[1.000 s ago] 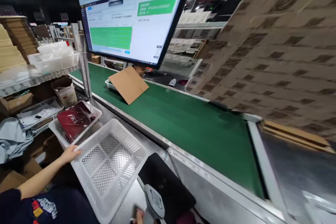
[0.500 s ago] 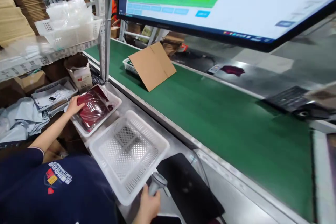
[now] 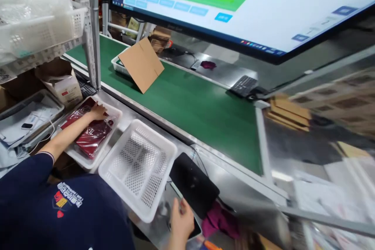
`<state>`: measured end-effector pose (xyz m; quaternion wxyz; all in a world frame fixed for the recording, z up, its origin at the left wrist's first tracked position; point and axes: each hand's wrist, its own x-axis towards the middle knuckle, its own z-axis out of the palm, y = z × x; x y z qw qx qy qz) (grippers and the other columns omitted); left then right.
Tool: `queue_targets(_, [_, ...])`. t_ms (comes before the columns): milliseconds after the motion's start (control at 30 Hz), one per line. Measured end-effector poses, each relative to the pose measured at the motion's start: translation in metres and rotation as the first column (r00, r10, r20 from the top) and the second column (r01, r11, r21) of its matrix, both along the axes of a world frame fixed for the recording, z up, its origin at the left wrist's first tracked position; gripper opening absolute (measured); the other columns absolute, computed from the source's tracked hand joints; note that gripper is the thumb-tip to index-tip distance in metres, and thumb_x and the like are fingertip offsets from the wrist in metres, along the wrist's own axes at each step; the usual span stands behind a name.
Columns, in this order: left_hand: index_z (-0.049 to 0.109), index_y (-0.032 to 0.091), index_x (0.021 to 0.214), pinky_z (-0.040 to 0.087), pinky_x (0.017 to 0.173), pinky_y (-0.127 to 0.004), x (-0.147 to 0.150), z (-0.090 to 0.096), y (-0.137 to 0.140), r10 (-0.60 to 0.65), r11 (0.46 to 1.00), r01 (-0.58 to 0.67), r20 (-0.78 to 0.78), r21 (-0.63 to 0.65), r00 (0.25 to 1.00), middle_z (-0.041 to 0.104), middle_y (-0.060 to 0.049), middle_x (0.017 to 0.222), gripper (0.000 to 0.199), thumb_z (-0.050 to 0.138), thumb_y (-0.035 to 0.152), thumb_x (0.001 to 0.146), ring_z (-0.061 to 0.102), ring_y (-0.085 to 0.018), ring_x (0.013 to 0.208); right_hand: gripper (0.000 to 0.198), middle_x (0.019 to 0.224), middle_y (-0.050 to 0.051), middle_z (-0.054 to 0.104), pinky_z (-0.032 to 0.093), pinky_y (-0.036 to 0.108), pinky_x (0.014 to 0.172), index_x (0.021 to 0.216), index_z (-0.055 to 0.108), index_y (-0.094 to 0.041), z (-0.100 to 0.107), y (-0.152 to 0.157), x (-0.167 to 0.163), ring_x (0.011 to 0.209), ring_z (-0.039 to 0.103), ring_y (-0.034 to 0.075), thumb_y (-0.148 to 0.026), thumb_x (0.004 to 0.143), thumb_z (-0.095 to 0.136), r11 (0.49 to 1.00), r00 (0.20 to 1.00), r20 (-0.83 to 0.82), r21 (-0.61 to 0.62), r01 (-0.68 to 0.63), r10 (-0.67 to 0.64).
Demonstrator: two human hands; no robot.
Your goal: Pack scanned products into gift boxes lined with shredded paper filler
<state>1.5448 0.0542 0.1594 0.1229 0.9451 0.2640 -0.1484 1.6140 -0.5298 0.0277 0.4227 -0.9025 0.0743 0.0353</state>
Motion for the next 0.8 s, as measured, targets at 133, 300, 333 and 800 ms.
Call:
queue_targets(133, [0.086, 0.010, 0.105, 0.057, 0.103, -0.047, 0.029, 0.006, -0.004, -0.083, 0.993, 0.073, -0.107, -0.098, 0.991, 0.084, -0.023, 0.113, 0.026, 0.074, 0.025, 0.087, 0.078, -0.039, 0.112, 0.083, 0.121, 0.025, 0.079, 0.056, 0.064, 0.115, 0.115, 0.073, -0.017, 0.037, 0.044, -0.009, 0.120, 0.075, 0.046, -0.076, 0.057, 0.079, 0.948, 0.993, -0.009, 0.296, 0.115, -0.118])
queue_targets(300, [0.084, 0.018, 0.113, 0.055, 0.093, -0.033, -0.027, 0.054, 0.013, -0.176, 0.969, 0.196, 0.139, -0.150, 0.975, 0.084, -0.012, 0.118, 0.035, 0.061, 0.041, 0.101, 0.077, -0.028, 0.106, 0.071, 0.111, 0.021, 0.083, 0.066, 0.057, 0.100, 0.117, 0.079, -0.014, 0.079, 0.139, -0.024, 0.102, 0.081, 0.036, -0.073, 0.077, 0.080, 0.868, 0.965, 0.079, 0.423, -0.259, 0.250])
queue_targets(333, [0.083, 0.019, 0.112, 0.054, 0.093, -0.032, -0.047, 0.064, 0.014, -0.176, 0.960, 0.224, 0.259, -0.168, 0.950, 0.084, -0.010, 0.116, 0.035, 0.060, 0.043, 0.102, 0.076, -0.027, 0.105, 0.064, 0.111, 0.020, 0.083, 0.067, 0.056, 0.098, 0.117, 0.081, -0.015, 0.089, 0.161, -0.028, 0.102, 0.082, 0.035, -0.069, 0.083, 0.078, 0.823, 0.925, 0.123, 0.427, -0.375, 0.358])
queue_targets(800, [0.076, 0.020, 0.095, 0.049, 0.075, -0.033, -0.181, 0.101, -0.087, -0.195, 0.975, 0.195, 0.834, 0.107, 0.516, 0.072, -0.004, 0.078, 0.024, 0.059, 0.029, 0.109, 0.064, -0.019, 0.073, 0.067, 0.131, 0.014, 0.074, 0.062, 0.045, 0.101, 0.150, 0.047, -0.020, 0.185, 0.330, -0.075, 0.111, 0.074, 0.025, -0.037, 0.092, 0.077, 0.059, 0.209, 0.420, 0.343, -0.937, 0.883])
